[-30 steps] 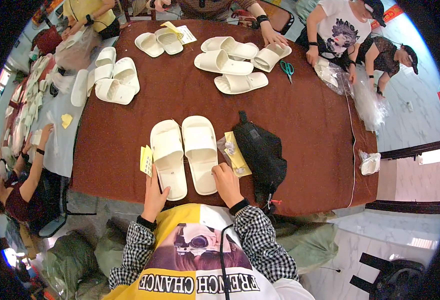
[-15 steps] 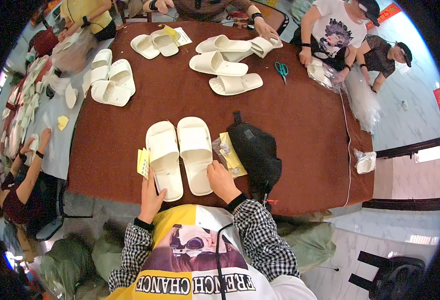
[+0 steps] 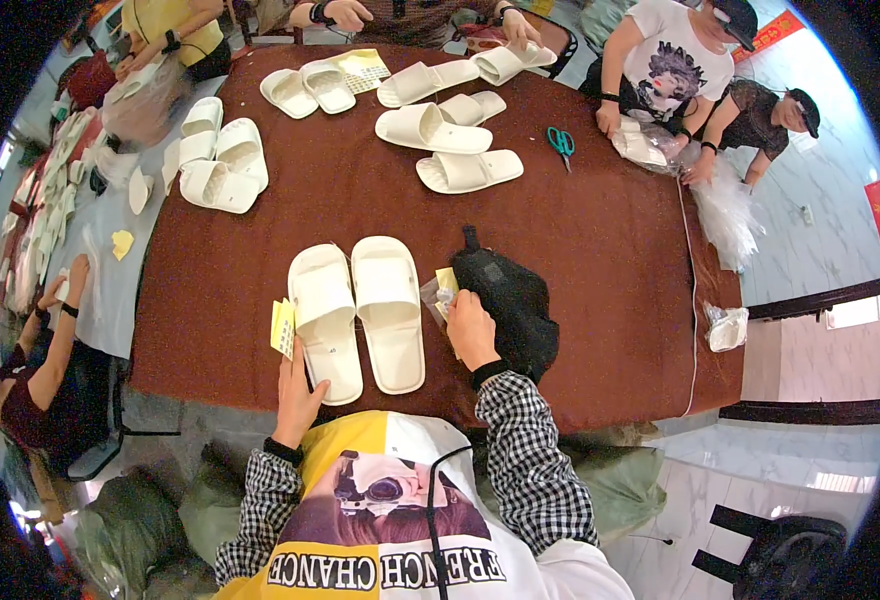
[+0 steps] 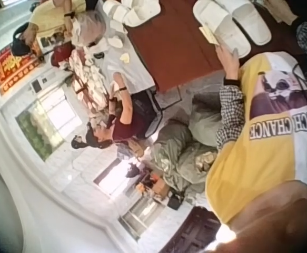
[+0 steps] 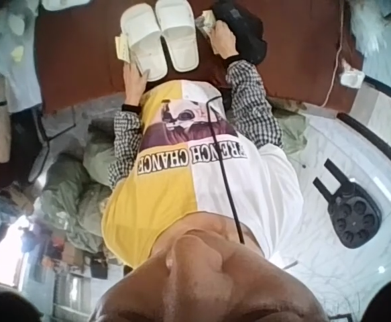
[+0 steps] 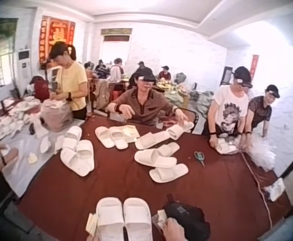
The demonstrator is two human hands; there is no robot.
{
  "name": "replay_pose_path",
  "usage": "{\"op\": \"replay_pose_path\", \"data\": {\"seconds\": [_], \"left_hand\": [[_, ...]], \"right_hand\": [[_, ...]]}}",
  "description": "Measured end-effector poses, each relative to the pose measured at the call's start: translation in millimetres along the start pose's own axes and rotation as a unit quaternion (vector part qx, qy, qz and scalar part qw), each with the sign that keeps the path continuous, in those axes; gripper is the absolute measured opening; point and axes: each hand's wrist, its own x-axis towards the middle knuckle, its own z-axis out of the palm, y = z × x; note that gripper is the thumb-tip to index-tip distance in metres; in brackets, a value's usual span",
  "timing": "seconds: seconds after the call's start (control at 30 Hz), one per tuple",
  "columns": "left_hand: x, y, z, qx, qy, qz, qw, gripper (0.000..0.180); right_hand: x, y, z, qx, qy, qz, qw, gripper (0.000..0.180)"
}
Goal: Tagging footwear with size/price stickers and placing them into plastic packaging.
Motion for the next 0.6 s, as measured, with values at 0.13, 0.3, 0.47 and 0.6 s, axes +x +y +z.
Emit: {"op": "replay_pose_path", "data": {"seconds": [0.13, 0.3, 0.47, 0.6], "left_hand": [[-1, 2, -4, -0.032, -0.005, -0.007, 0.999, 0.094], [-5, 6, -24, -0.225, 0.070, -0.054, 0.970, 0.054], [-8, 23, -50, -0.340, 0.049, -0.125, 0.931, 0.026], [-10, 37, -51, -0.363, 0.030, -0.085, 0.927, 0.027]], "right_hand": [[2, -7, 10, -0.057, -0.005, 0.007, 0.998, 0.014], [2, -6, 9, -0.048, 0.005, 0.026, 0.998, 0.017], [-2, -13, -4, 0.003, -0.011, 0.049, 0.999, 0.023], [-11, -18, -13, 0.065, 0.016, 0.066, 0.996, 0.027]]}}
